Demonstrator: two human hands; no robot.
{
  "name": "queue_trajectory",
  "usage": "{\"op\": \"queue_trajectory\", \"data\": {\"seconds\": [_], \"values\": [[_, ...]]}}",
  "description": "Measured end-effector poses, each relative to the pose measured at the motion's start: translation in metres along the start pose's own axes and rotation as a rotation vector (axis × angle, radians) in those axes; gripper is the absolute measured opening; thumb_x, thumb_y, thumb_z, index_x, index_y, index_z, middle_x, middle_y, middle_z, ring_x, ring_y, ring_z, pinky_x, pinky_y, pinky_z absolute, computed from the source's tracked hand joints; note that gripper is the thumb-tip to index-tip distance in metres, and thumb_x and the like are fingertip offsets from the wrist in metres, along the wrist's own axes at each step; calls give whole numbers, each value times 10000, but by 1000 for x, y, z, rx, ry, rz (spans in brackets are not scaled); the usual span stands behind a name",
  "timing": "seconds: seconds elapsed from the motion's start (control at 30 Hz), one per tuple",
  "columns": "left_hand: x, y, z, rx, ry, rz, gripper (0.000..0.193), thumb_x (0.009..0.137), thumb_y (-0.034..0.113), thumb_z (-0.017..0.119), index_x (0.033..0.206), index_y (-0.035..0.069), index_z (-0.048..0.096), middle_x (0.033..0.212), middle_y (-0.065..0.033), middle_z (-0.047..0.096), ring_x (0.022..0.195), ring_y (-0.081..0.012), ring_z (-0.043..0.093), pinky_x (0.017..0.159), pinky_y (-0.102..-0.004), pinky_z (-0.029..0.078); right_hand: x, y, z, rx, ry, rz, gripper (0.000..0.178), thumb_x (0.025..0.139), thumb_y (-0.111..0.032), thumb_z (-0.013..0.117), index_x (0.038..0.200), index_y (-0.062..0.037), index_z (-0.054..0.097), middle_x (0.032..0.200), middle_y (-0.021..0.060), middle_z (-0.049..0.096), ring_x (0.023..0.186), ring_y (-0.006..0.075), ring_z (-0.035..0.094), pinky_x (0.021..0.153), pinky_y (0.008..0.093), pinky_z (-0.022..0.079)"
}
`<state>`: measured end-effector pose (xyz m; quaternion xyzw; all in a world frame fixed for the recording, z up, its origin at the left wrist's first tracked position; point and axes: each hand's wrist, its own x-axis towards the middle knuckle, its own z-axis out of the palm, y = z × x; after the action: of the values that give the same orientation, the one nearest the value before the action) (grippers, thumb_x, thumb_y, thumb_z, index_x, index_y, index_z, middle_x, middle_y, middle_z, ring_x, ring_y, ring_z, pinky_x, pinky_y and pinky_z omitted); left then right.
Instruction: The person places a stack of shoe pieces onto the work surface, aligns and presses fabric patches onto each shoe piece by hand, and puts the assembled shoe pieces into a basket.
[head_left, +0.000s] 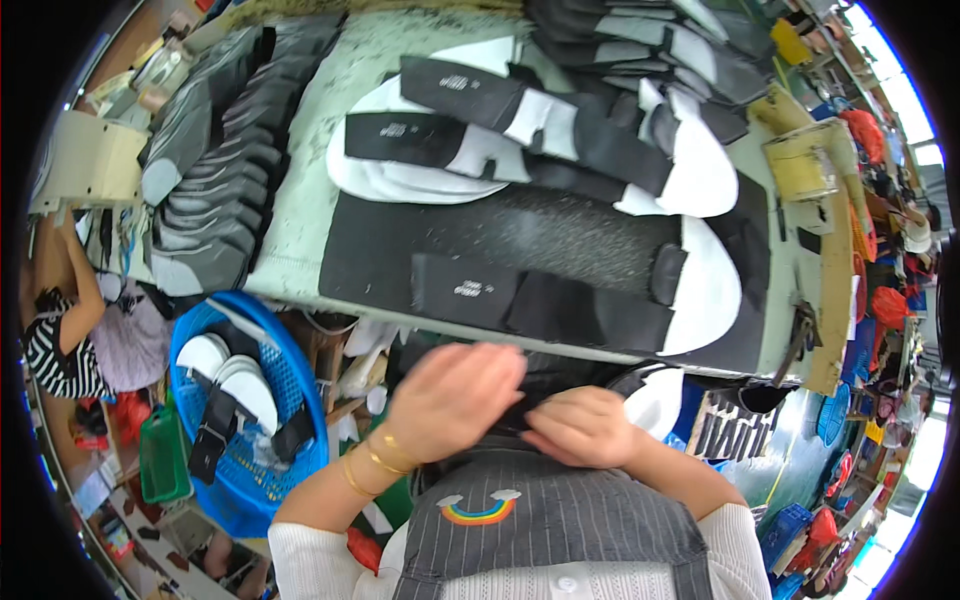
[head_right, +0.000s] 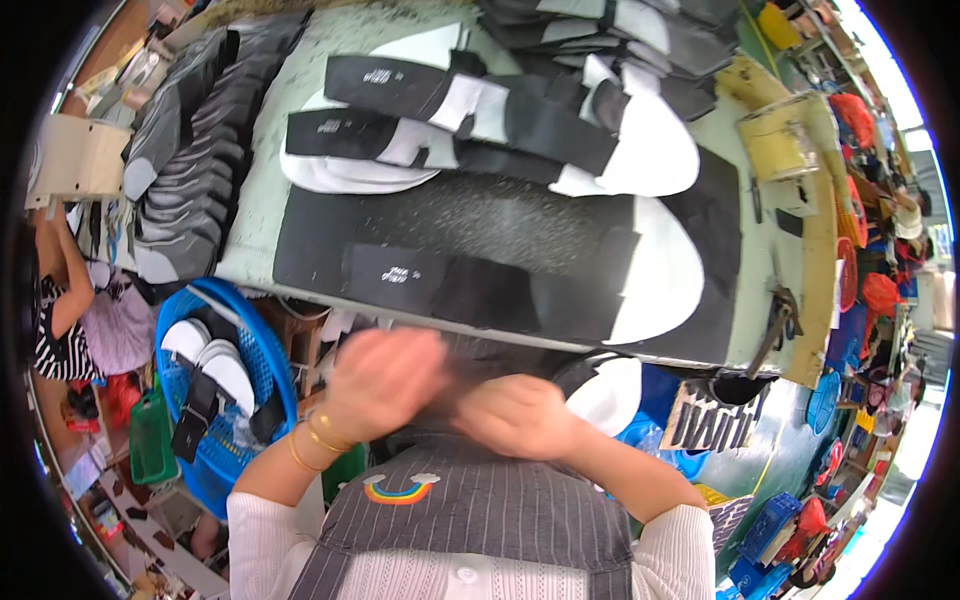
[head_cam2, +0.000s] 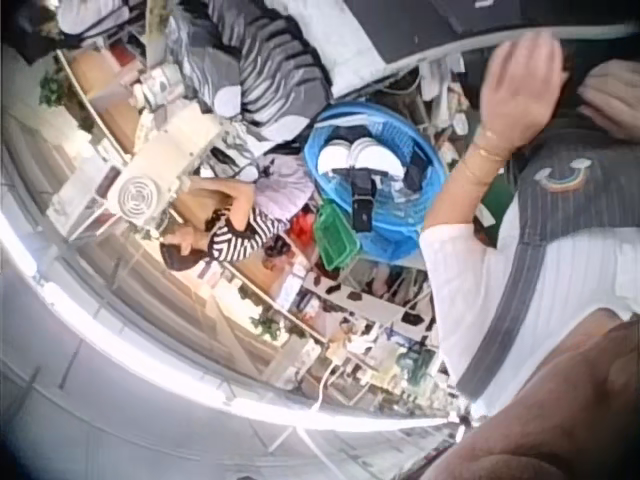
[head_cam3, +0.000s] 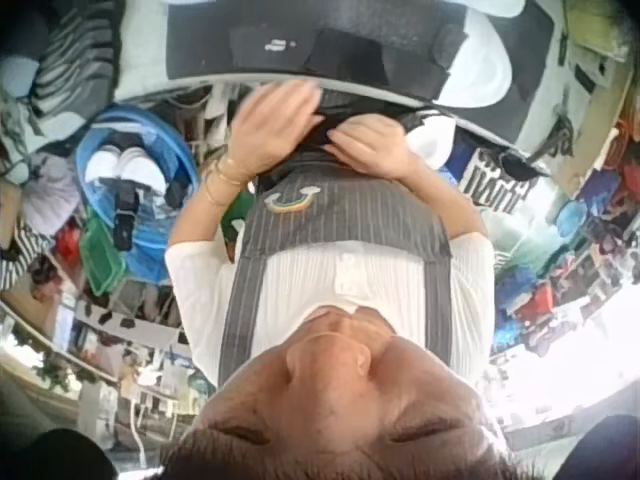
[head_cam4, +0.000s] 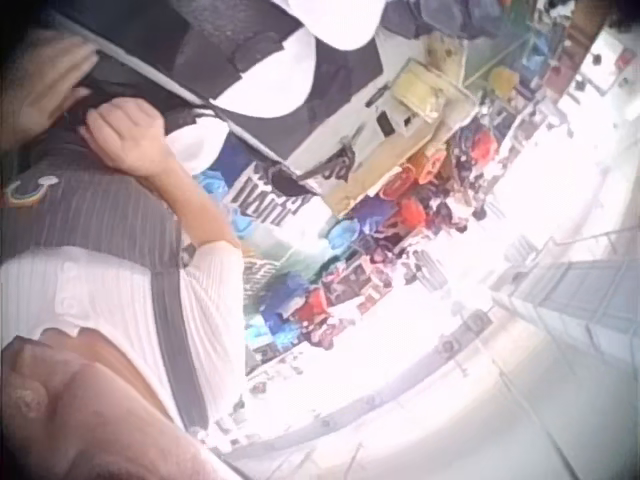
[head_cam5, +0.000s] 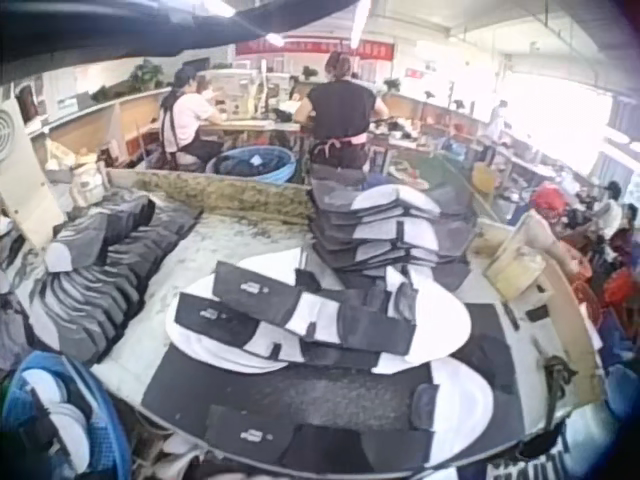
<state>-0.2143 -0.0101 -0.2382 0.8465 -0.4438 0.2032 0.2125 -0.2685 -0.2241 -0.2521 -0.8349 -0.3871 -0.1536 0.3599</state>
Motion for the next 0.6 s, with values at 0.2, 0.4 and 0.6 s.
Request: {"op": "queue_trajectory", "data": {"seconds": [0.2, 0.4, 0.6], "values": [[34, -9, 48, -96, -95, 135, 279, 716, 112, 604, 980, 21, 618, 972, -65, 607, 868, -193, 584, 810, -339, 485, -24, 41, -80, -590, -129, 265, 366, 652, -148, 747, 970, -13, 627, 928, 66, 638, 811, 211, 613, 666, 323, 509], [9, 3, 10, -272, -271, 275, 216, 704, 131, 607, 897, 37, 623, 843, -48, 597, 771, -191, 590, 734, -296, 494, -71, -13, -77, -282, -215, 272, 282, 666, -108, 743, 913, -14, 646, 798, 48, 648, 679, 219, 622, 585, 324, 507], [36, -12, -12, -375, -449, 6, 274, 720, 210, 714, 924, 43, 641, 957, -92, 656, 827, -250, 649, 727, -351, 532, -38, 46, -127, -291, 330, 852, 105, 795, -83, 642, 890, -40, 657, 875, 133, 653, 795, 299, 630, 696, 360, 503]]}}
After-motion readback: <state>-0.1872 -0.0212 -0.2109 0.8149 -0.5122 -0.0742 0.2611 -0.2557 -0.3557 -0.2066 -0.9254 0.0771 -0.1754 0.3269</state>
